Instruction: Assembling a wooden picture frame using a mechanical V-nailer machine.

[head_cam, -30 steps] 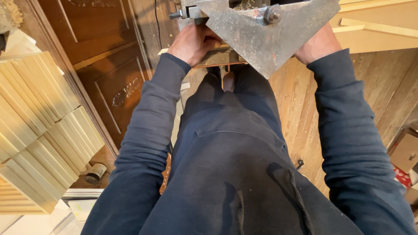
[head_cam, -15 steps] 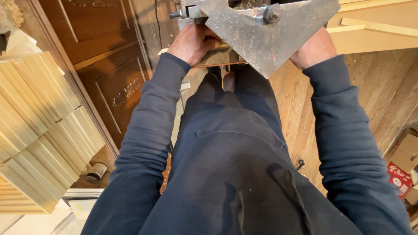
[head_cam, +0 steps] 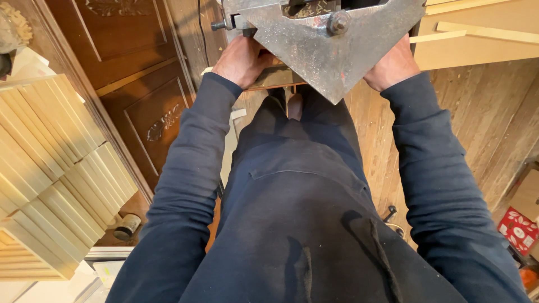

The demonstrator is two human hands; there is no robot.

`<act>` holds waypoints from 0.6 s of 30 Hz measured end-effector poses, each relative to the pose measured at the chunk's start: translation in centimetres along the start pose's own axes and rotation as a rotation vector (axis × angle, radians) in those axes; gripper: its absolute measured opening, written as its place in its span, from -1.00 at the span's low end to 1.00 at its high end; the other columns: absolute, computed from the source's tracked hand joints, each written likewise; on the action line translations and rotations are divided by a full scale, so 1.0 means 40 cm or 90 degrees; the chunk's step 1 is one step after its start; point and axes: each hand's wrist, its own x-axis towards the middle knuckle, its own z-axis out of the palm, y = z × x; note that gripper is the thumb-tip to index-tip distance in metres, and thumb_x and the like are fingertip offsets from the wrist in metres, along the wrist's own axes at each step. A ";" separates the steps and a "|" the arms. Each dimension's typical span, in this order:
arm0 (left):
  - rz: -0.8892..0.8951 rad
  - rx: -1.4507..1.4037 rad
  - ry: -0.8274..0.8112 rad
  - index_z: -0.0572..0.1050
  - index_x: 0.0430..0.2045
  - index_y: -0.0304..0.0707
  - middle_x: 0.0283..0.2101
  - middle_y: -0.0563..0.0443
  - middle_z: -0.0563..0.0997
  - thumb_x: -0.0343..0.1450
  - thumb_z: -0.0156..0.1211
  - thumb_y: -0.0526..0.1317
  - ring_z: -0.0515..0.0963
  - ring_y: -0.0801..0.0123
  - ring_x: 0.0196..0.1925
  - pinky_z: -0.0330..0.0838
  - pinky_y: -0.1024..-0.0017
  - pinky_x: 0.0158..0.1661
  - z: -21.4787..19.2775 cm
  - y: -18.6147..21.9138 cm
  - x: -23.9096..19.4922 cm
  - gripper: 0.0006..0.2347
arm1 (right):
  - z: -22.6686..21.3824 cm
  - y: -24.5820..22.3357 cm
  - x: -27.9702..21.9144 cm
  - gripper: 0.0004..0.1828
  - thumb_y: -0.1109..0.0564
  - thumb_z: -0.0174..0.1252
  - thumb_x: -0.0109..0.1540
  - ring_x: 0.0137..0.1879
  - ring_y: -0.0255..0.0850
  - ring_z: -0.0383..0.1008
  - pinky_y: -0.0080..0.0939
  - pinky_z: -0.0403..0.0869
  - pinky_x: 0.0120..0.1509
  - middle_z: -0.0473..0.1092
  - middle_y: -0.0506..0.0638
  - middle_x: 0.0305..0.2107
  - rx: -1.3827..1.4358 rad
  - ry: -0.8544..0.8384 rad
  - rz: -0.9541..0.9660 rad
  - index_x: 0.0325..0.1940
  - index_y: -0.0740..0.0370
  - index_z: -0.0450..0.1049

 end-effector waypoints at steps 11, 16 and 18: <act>0.002 0.002 0.020 0.64 -0.17 -0.40 -0.22 -0.36 0.66 0.41 0.25 -0.22 0.63 -0.22 -0.18 0.51 0.06 -0.15 0.006 -0.012 0.000 -0.78 | 0.005 0.011 -0.004 -0.58 -0.03 0.20 0.41 0.36 0.25 0.30 0.30 0.18 0.49 0.39 0.22 0.21 0.023 -0.041 0.024 0.26 0.25 0.46; 0.005 0.008 0.011 0.64 -0.17 -0.38 -0.21 -0.35 0.67 0.41 0.27 -0.21 0.63 -0.20 -0.18 0.51 0.07 -0.13 0.011 -0.021 0.002 -0.77 | 0.018 0.028 -0.010 -0.58 -0.03 0.19 0.42 0.39 0.25 0.30 0.31 0.16 0.50 0.39 0.23 0.17 -0.002 -0.017 -0.017 0.28 0.26 0.46; 0.020 0.000 0.019 0.64 -0.17 -0.38 -0.21 -0.34 0.67 0.40 0.28 -0.21 0.63 -0.20 -0.18 0.51 0.07 -0.14 0.012 -0.022 0.003 -0.77 | 0.021 0.032 -0.011 -0.58 -0.03 0.19 0.42 0.39 0.24 0.30 0.31 0.16 0.49 0.40 0.22 0.18 -0.010 -0.016 -0.020 0.27 0.25 0.47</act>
